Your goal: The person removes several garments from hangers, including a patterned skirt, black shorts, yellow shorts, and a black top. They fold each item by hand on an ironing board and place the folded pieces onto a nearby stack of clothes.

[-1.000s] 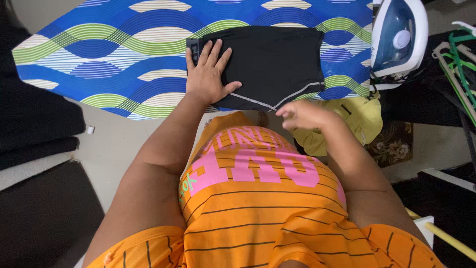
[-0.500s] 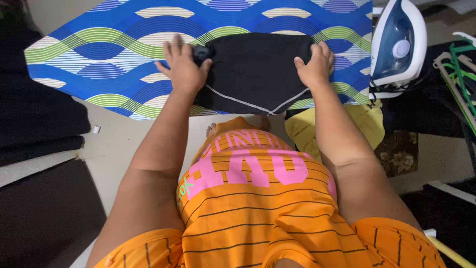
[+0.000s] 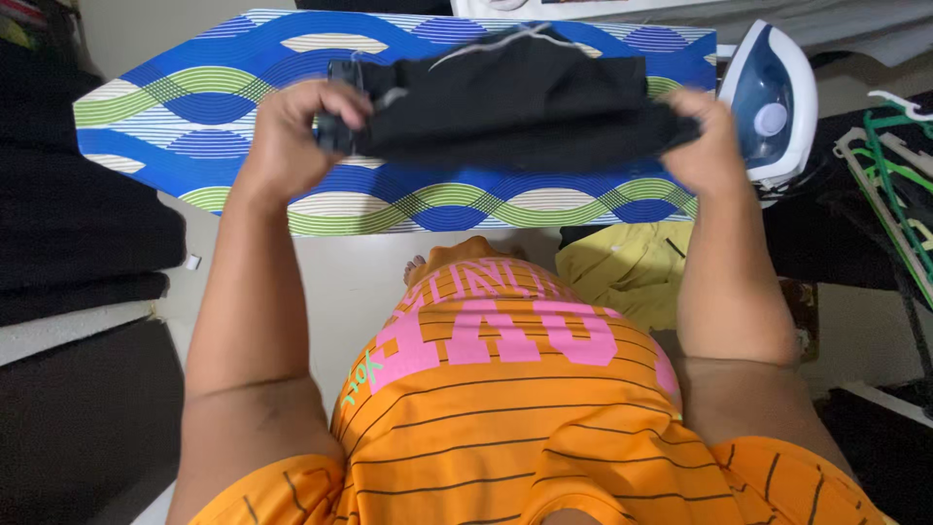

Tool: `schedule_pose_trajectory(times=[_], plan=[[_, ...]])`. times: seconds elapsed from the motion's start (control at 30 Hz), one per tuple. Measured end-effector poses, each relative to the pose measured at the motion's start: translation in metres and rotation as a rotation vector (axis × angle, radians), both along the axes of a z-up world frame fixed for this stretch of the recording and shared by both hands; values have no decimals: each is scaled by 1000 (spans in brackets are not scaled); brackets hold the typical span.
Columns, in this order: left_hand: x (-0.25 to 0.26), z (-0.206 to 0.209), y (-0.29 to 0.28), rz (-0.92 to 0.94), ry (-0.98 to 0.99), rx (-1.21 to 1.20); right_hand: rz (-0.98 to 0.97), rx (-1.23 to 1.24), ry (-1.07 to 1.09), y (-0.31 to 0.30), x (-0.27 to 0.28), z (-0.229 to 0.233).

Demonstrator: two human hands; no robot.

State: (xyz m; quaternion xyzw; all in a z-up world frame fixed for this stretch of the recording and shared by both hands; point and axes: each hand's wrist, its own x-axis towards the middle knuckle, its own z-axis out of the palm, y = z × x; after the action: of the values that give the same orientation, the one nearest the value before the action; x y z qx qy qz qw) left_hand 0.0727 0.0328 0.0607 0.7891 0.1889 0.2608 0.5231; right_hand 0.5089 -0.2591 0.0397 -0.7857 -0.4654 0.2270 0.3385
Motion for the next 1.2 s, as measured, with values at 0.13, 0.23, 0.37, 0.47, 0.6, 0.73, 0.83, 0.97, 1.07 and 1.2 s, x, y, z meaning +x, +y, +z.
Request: schedule_pose_trajectory(times=[0.13, 0.23, 0.37, 0.47, 0.6, 0.73, 0.83, 0.97, 1.07, 1.2], plan=[[-16, -11, -32, -53, 289, 76, 411, 93, 28, -18, -20, -27], [-21, -31, -43, -47, 484, -54, 374, -172, 59, -26, -25, -49], [-9, -45, -27, 57, 383, -312, 32, -445, 217, -16, -13, -62], [25, -55, -2, 209, 143, -276, -192, -86, 438, 16, -12, -80], [54, -72, 5, 368, 487, -499, -253, 35, 274, 32, -26, -122], [60, -86, 8, 388, 548, 38, -245, 93, -222, 36, -29, -148], [55, -85, 2, 417, 603, 58, -356, 55, -106, 34, -31, -148], [38, -65, -14, 449, 731, 73, -297, 155, -145, 38, -44, -129], [23, -56, -23, 411, 521, 359, -203, 273, -328, 36, -58, -113], [15, -64, -14, 64, 525, 862, 41, 169, -443, 23, -63, -98]])
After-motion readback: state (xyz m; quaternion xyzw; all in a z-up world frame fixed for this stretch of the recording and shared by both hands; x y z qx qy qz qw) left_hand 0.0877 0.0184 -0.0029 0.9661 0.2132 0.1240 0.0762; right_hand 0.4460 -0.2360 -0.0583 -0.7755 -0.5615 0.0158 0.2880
